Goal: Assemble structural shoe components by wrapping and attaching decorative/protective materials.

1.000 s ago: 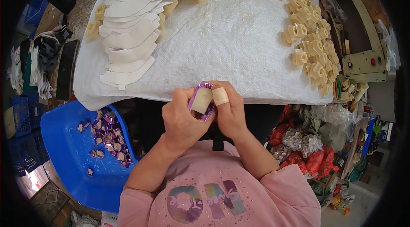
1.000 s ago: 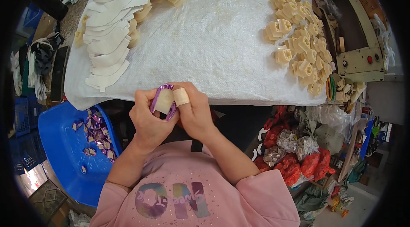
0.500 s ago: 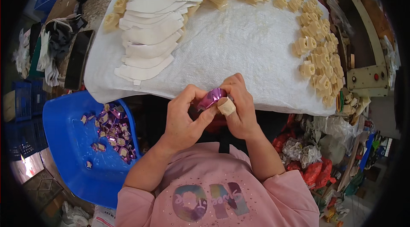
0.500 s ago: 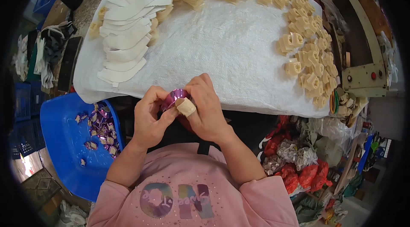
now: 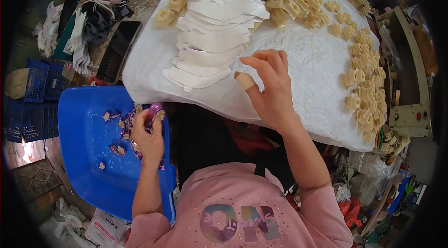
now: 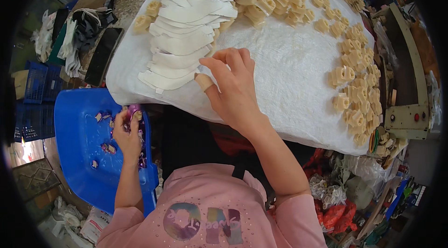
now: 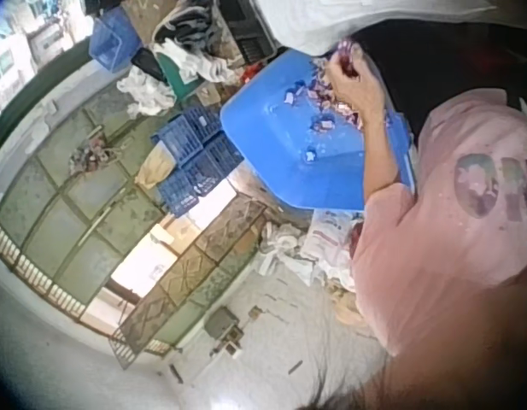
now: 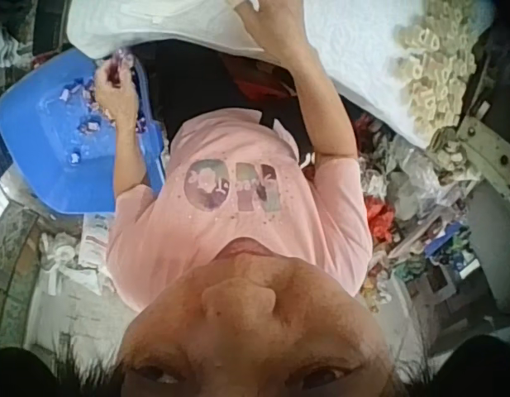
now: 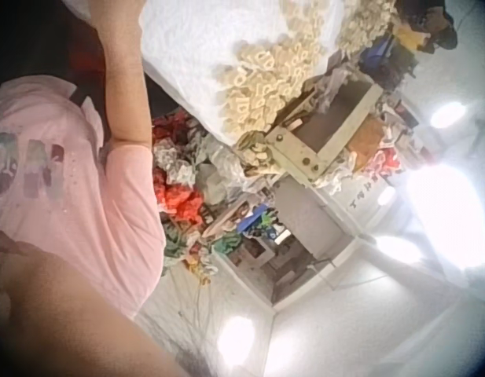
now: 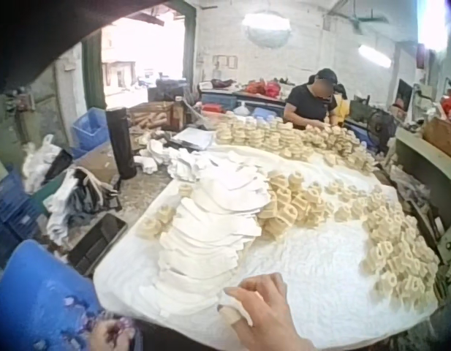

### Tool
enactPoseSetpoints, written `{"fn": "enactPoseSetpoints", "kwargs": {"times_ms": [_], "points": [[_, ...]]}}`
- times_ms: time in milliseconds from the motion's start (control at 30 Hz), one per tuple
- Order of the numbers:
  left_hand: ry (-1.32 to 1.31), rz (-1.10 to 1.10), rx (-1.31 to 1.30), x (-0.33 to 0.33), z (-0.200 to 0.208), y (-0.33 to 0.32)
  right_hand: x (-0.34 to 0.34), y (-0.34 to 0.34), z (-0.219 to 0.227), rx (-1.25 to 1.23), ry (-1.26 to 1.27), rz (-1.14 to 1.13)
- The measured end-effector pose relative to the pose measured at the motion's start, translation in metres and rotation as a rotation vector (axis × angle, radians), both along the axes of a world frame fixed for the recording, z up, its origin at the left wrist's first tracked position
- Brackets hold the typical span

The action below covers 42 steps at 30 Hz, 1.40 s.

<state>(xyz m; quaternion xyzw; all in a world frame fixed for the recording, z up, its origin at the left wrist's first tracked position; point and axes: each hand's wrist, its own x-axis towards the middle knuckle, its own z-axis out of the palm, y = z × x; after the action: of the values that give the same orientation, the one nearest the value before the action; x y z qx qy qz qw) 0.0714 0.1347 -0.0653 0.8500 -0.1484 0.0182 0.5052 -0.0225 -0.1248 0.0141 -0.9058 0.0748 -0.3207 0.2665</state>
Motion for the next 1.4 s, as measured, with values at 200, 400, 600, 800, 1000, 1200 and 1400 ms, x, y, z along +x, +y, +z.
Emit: {"fn": "enactPoseSetpoints", "kwargs": {"times_ms": [200,400,600,800,1000,1200,1400], "points": [[-0.168,0.206,0.438,0.001,-0.023,0.051,0.031,0.008,0.005,-0.184,0.036,0.001],[-0.338,0.037,0.179,0.009,0.026,-0.006,0.059,0.008,0.006,-0.348,0.066,-0.094],[-0.474,-0.341,-0.064,0.021,0.048,-0.084,0.083,0.011,0.017,-0.445,0.089,-0.059],[-0.620,-0.432,0.035,0.024,0.048,-0.111,0.107,0.011,0.016,-0.550,0.142,-0.025],[-0.575,-0.454,0.107,0.019,0.043,-0.111,0.116,0.014,0.009,-0.568,0.188,-0.054],[-0.584,-0.444,0.125,0.018,0.040,-0.111,0.116,0.012,0.011,-0.611,0.087,0.003],[-0.597,-0.424,0.141,0.016,0.039,-0.111,0.119,0.015,0.009,-0.675,0.186,-0.050]]}}
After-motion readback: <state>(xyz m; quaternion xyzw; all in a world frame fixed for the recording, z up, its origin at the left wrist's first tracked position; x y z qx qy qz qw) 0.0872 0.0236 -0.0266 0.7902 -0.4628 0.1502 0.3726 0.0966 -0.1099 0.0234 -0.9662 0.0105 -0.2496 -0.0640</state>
